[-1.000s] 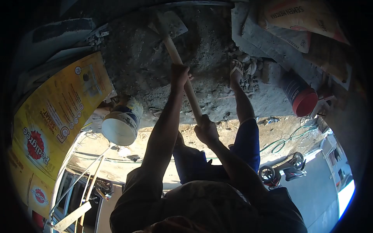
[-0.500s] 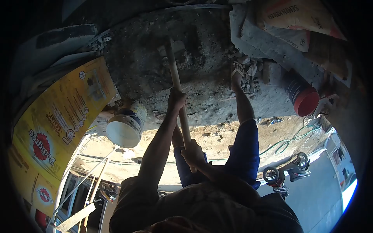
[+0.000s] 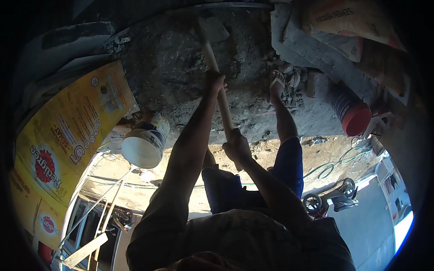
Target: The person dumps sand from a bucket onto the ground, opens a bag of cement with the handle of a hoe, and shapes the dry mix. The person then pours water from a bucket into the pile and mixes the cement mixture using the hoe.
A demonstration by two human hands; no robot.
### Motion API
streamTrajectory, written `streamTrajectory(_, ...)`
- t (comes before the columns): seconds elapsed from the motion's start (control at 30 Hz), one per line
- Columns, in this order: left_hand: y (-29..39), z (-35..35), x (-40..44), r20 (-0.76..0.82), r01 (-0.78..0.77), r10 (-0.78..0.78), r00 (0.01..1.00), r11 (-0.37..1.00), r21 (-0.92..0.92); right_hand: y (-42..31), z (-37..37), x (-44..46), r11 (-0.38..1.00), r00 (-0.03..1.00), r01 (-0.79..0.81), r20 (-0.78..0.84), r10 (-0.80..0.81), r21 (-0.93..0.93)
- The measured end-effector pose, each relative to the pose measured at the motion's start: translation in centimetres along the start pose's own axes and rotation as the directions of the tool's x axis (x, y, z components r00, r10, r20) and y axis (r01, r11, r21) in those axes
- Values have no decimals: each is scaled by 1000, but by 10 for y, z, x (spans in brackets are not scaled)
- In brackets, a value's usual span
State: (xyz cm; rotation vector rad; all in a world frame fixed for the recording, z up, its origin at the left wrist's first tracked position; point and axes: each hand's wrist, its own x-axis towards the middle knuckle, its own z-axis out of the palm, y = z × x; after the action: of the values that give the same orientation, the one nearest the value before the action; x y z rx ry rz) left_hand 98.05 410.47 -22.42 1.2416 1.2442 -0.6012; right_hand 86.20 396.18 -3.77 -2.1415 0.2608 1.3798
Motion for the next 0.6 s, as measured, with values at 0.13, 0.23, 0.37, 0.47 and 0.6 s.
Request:
streamTrajectory(0.13,-81,2,-4,-14,-109,116,993,964,241,28,38,-33,991,993,-113,53,110,71)
streamTrajectory(0.23,-92,-11,-49,-9,-34,36,999,984,178,44,52,-56,992,991,-114,80,109,53)
streamTrajectory(0.37,-110,-31,-85,-27,-5,8,1000,995,96,38,40,-95,995,988,-87,127,92,-48)
streamTrajectory(0.47,-105,-41,-106,-97,-33,25,995,996,-83,52,33,-96,994,988,-74,128,85,-85)
streamTrajectory(0.6,-66,-64,-81,-142,-96,44,989,917,-388,71,31,-23,957,985,173,23,-172,-231)
